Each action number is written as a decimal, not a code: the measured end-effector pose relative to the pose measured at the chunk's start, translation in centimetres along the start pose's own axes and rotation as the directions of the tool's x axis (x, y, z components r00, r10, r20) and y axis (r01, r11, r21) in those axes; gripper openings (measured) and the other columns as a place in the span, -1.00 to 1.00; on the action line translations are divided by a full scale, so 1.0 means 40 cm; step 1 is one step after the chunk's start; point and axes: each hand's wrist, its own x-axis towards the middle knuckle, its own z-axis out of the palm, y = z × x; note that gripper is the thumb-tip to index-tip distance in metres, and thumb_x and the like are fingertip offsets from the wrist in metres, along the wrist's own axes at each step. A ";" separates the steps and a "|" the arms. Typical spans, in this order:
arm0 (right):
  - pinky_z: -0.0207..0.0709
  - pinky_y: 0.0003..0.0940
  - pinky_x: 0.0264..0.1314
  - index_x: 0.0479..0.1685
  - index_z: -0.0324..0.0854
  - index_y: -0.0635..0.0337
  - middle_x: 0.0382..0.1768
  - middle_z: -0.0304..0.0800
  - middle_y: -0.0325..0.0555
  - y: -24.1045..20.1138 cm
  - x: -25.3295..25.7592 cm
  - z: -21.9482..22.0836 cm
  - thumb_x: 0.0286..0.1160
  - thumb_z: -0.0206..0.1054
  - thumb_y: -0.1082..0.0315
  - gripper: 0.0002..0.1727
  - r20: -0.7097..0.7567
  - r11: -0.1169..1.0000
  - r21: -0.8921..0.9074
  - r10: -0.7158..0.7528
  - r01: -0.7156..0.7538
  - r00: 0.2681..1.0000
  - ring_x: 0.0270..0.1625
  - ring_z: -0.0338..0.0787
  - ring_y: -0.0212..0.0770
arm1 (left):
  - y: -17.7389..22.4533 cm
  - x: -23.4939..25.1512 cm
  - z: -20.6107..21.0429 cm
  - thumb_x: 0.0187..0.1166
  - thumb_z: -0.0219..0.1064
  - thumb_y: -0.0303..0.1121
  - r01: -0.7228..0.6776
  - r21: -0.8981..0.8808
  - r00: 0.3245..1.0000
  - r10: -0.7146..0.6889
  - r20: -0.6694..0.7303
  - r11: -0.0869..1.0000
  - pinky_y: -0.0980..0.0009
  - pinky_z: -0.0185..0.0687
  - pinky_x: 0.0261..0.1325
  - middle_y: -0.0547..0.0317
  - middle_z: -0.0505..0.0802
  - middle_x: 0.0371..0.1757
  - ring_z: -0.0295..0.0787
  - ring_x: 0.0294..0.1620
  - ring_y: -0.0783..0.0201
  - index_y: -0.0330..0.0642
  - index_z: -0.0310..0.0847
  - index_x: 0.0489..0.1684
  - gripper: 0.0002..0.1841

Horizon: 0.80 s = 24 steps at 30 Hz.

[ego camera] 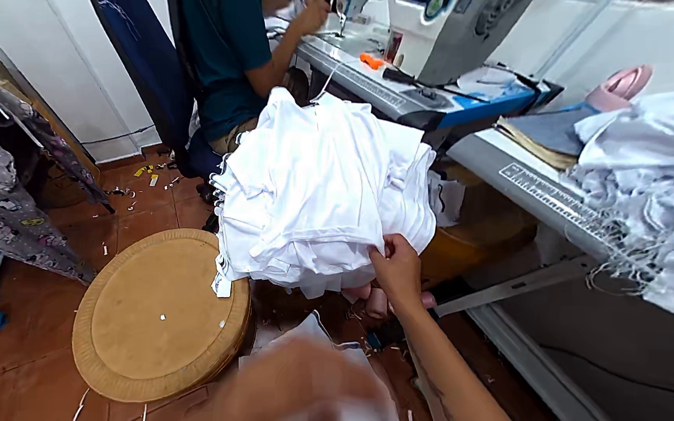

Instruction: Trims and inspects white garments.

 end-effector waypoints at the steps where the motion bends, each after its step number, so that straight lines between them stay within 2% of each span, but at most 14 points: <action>1: 0.48 0.12 -0.23 0.00 0.59 0.49 -0.36 0.61 0.19 0.001 -0.017 -0.011 0.46 0.42 0.49 -0.75 -0.038 0.998 0.040 -0.037 0.038 0.999 -0.33 0.60 0.09 | -0.117 0.053 0.012 0.60 0.31 -0.28 0.060 0.288 0.998 -0.048 -0.047 0.956 0.22 0.61 0.41 0.14 0.82 0.27 0.71 0.37 0.23 -0.08 0.71 0.23 -0.70; 3: 0.47 0.04 -0.27 -0.16 0.53 0.45 -0.38 0.57 0.14 -0.010 -0.064 -0.046 0.42 0.41 0.51 -0.82 -0.110 0.993 0.051 -0.096 0.102 0.989 -0.34 0.58 0.01 | -0.328 0.146 0.016 0.45 0.53 -0.33 0.288 0.490 0.952 -0.303 -0.052 0.823 -0.35 0.41 0.44 -0.33 0.58 0.57 0.45 0.58 -0.36 -0.30 0.54 0.55 -0.38; 4: 0.45 0.01 -0.30 -0.32 0.48 0.42 -0.40 0.56 0.12 -0.019 -0.087 -0.067 0.41 0.39 0.52 -0.84 -0.162 0.989 0.008 -0.144 0.148 0.976 -0.35 0.57 0.00 | -0.417 0.171 0.010 0.43 0.55 -0.38 0.364 0.508 0.917 -0.395 -0.050 0.781 -0.46 0.34 0.40 -0.42 0.54 0.57 0.38 0.59 -0.47 -0.35 0.51 0.57 -0.35; 7: 0.43 0.03 -0.35 -0.64 0.36 0.38 -0.48 0.57 0.19 -0.023 -0.152 -0.157 0.29 0.25 0.58 -0.79 -0.293 0.923 -0.272 -0.347 0.270 0.891 -0.38 0.63 0.11 | -0.508 0.189 -0.023 0.39 0.45 -0.55 0.376 0.543 0.895 -0.446 -0.004 0.750 -0.31 0.61 0.21 -0.32 0.83 0.00 0.76 0.16 -0.31 -0.42 0.75 -0.02 -0.76; 10: 0.41 0.05 -0.37 -0.65 0.36 0.47 -0.54 0.54 0.26 0.021 -0.238 -0.267 0.16 0.23 0.64 -0.85 -0.324 0.904 -0.366 -0.346 0.220 0.880 -0.43 0.61 0.15 | -0.385 0.136 -0.067 0.32 0.47 -0.61 0.351 0.450 0.931 -0.359 -0.072 0.821 -0.13 0.67 -0.26 -0.15 0.76 -0.46 0.77 -0.39 -0.10 -0.43 0.65 -0.26 -0.87; 12: 0.39 -0.38 -0.29 -0.48 0.34 0.50 -0.47 0.48 -0.01 0.045 -0.321 -0.325 0.21 0.14 0.68 -0.94 -0.380 0.985 -0.125 -0.161 0.121 0.911 -0.38 0.50 -0.31 | -0.267 0.059 -0.096 0.33 0.41 -0.57 0.323 0.335 0.945 -0.318 -0.072 0.885 0.22 0.51 -0.54 0.15 0.61 -0.64 0.52 -0.66 0.25 -0.30 0.65 -0.16 -0.83; 13: 0.51 -0.67 -0.26 -0.21 0.33 0.40 -0.35 0.49 -0.32 0.051 -0.369 -0.349 0.43 0.01 0.64 -0.94 -0.347 0.988 0.152 0.016 0.039 0.938 -0.33 0.56 -0.62 | -0.209 0.014 -0.105 0.34 0.35 -0.47 0.286 0.283 0.957 -0.289 -0.032 0.916 0.42 0.46 -0.60 0.33 0.57 -0.68 0.44 -0.71 0.45 -0.21 0.69 -0.07 -0.78; 15: 0.85 -0.43 -0.21 0.28 0.37 0.13 -0.15 0.88 -0.43 0.047 -0.469 -0.394 0.85 -0.21 0.39 -0.72 -0.123 0.722 0.683 0.264 -0.112 0.957 -0.20 0.91 -0.47 | -0.113 -0.059 -0.123 0.51 0.29 -0.22 0.204 0.222 0.974 -0.220 0.047 0.954 0.70 0.52 -0.50 0.56 0.65 -0.59 0.50 -0.60 0.73 -0.02 0.73 -0.05 -0.80; 16: 0.87 -0.41 -0.13 0.26 0.36 0.07 -0.09 0.93 -0.44 0.024 -0.506 -0.411 0.83 -0.29 0.41 -0.68 -0.038 0.655 0.741 0.261 -0.148 0.965 -0.13 0.94 -0.43 | -0.076 -0.081 -0.138 0.56 0.28 -0.15 0.193 0.219 0.975 -0.213 0.068 0.956 0.71 0.62 -0.37 0.57 0.75 -0.46 0.61 -0.47 0.76 0.01 0.73 -0.06 -0.79; 18: 0.74 -0.55 0.10 0.21 0.47 0.11 -0.01 0.85 -0.55 -0.025 -0.532 -0.439 0.59 -0.16 0.64 -0.59 -0.007 0.798 0.597 0.114 -0.088 0.993 0.01 0.83 -0.55 | -0.044 -0.067 -0.169 0.53 0.28 -0.20 0.205 0.281 0.973 -0.226 0.043 0.938 0.58 0.67 -0.33 0.41 0.78 -0.35 0.66 -0.40 0.64 -0.11 0.69 -0.11 -0.79; 19: 0.71 -0.60 0.06 0.23 0.54 0.12 -0.04 0.83 -0.59 -0.028 -0.523 -0.454 0.53 -0.03 0.63 -0.59 -0.008 0.891 0.449 0.075 -0.063 0.997 -0.04 0.79 -0.62 | -0.051 -0.035 -0.181 0.51 0.28 -0.28 0.221 0.352 0.969 -0.247 0.029 0.910 0.46 0.67 -0.32 0.27 0.76 -0.34 0.66 -0.40 0.51 -0.21 0.64 -0.13 -0.81; 21: 0.61 -0.67 -0.45 0.32 0.53 0.26 -0.27 0.73 -0.46 -0.001 -0.468 -0.466 0.57 0.11 0.52 -0.64 -0.021 0.976 0.188 0.115 -0.109 0.993 -0.46 0.65 -0.68 | -0.090 0.059 -0.190 0.46 0.34 -0.48 0.245 0.502 0.950 -0.310 0.049 0.829 -0.02 0.62 -0.24 -0.15 0.75 -0.33 0.72 -0.32 0.01 -0.42 0.59 -0.17 -0.84; 22: 0.53 -0.64 -0.55 0.36 0.53 0.29 -0.30 0.71 -0.37 0.017 -0.432 -0.470 0.66 0.11 0.48 -0.65 -0.014 0.977 0.144 0.164 -0.160 0.986 -0.56 0.58 -0.63 | -0.114 0.113 -0.190 0.46 0.35 -0.54 0.254 0.561 0.933 -0.353 0.074 0.788 -0.22 0.58 -0.09 -0.32 0.76 -0.27 0.74 -0.19 -0.22 -0.51 0.59 -0.16 -0.84; 24: 0.61 -0.65 -0.48 0.32 0.56 0.16 -0.26 0.76 -0.47 0.044 -0.363 -0.492 0.74 0.09 0.45 -0.70 -0.028 0.954 0.196 0.237 -0.227 0.971 -0.51 0.66 -0.64 | -0.148 0.206 -0.183 0.48 0.33 -0.55 0.226 0.653 0.913 -0.391 0.115 0.722 -0.35 0.49 0.13 -0.47 0.75 -0.11 0.71 0.04 -0.40 -0.57 0.60 -0.12 -0.81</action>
